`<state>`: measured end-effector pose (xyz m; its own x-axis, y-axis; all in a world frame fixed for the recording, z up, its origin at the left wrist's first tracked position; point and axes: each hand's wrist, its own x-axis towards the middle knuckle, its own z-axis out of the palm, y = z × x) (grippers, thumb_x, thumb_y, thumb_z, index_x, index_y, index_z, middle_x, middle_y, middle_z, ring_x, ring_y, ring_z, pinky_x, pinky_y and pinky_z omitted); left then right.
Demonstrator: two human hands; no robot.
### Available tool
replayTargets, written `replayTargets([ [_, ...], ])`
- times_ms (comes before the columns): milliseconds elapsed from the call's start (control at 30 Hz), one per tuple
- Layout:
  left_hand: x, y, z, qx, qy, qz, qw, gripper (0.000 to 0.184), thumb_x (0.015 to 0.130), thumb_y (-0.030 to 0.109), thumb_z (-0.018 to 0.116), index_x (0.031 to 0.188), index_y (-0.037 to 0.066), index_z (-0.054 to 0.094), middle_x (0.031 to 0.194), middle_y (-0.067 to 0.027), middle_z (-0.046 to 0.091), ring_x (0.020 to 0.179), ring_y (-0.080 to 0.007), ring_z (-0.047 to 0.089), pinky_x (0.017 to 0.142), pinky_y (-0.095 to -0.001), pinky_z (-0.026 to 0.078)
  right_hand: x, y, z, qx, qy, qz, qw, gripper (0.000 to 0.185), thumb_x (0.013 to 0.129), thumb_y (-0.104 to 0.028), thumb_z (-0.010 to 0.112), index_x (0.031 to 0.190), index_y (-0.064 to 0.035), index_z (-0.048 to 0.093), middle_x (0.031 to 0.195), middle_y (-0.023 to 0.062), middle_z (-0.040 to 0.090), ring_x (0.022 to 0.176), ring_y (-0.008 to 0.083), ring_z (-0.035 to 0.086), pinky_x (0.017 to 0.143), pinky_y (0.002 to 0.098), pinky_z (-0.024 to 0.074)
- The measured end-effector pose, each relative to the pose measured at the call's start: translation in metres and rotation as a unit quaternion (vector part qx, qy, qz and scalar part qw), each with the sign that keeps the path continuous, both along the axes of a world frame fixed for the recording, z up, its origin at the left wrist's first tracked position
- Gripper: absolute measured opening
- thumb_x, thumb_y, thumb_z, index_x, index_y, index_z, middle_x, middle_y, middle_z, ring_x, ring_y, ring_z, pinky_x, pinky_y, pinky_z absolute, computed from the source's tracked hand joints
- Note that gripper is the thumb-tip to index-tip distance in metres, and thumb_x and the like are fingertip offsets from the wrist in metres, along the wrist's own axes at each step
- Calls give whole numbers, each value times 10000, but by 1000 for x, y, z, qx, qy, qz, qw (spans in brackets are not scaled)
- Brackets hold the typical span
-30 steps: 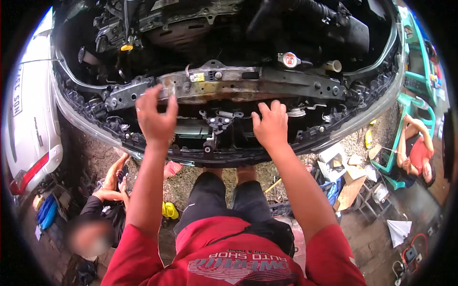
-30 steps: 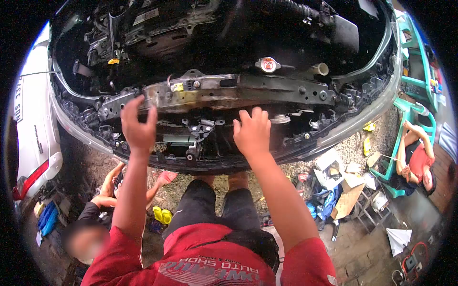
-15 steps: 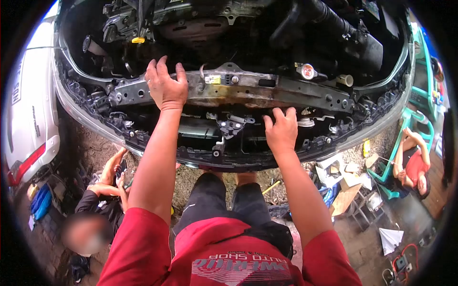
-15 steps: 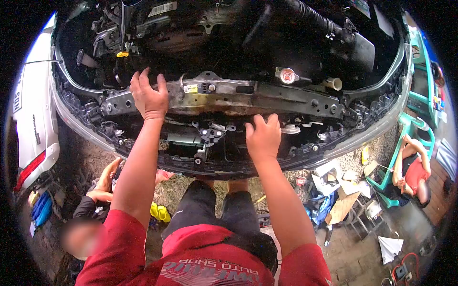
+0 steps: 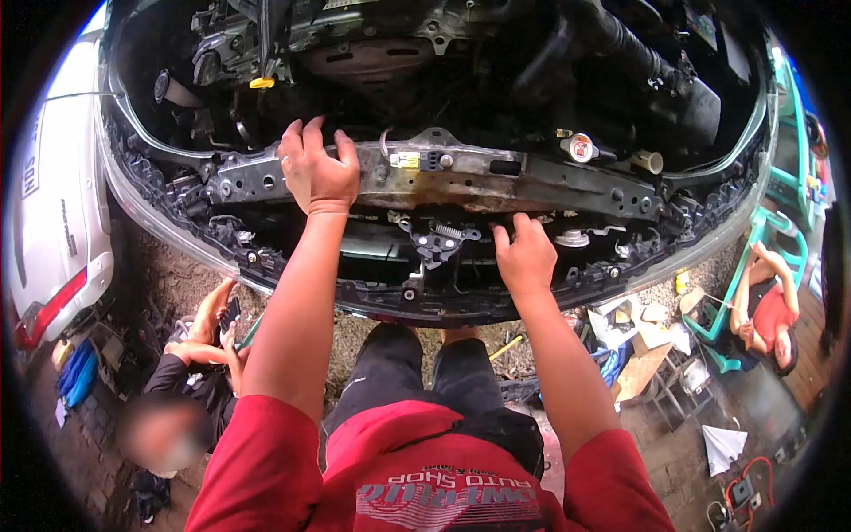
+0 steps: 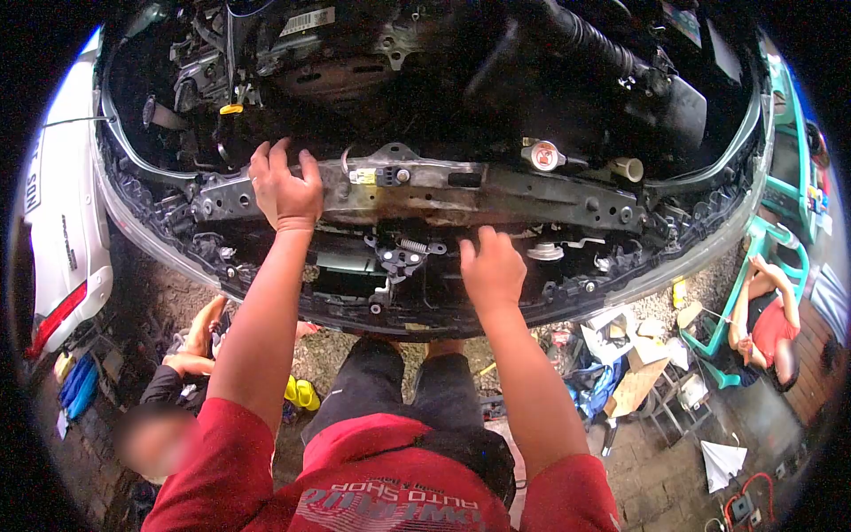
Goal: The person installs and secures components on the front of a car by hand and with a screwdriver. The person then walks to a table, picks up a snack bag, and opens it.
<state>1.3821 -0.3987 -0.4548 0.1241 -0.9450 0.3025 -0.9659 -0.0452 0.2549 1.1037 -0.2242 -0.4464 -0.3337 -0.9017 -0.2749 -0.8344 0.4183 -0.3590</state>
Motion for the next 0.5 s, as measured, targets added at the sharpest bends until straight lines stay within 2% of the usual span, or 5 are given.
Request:
replayTargets([
  [100,0,-1,1,6,1,0,1000,386,898,313,712,1209,85,735,1355,-210,615,1255,-416,592,1047,-504,503,1,1,5,23,9,0,1000,306,916,-316,775,964,-62,611,854,166,660,808,418,672,701,531,528],
  [200,0,0,1,8,3,-1,1000,387,892,305,712,1211,86,735,1343,-207,620,1248,-414,596,1043,-503,506,-4,1,5,8,-39,8,999,320,929,-322,765,955,-55,591,845,159,659,805,411,674,695,526,527],
  [400,0,-1,0,-5,2,-3,1000,340,861,271,718,1151,95,746,1294,-187,636,1221,-427,590,1011,-519,521,-1,4,2,17,8,6,1000,324,937,-328,757,983,-65,573,843,148,666,799,405,679,694,526,530],
  [467,1,-2,0,-5,0,-5,1000,335,860,268,717,1143,91,746,1288,-186,639,1218,-427,590,1011,-520,519,2,1,5,69,7,16,997,342,960,-377,728,1073,-77,608,946,193,702,845,445,713,723,548,568],
  [500,0,-2,0,-4,0,-6,1000,331,858,264,716,1136,87,747,1281,-186,641,1214,-427,591,1011,-520,518,1,1,5,70,7,16,997,342,960,-377,728,1073,-77,608,946,193,702,845,445,713,723,548,568],
])
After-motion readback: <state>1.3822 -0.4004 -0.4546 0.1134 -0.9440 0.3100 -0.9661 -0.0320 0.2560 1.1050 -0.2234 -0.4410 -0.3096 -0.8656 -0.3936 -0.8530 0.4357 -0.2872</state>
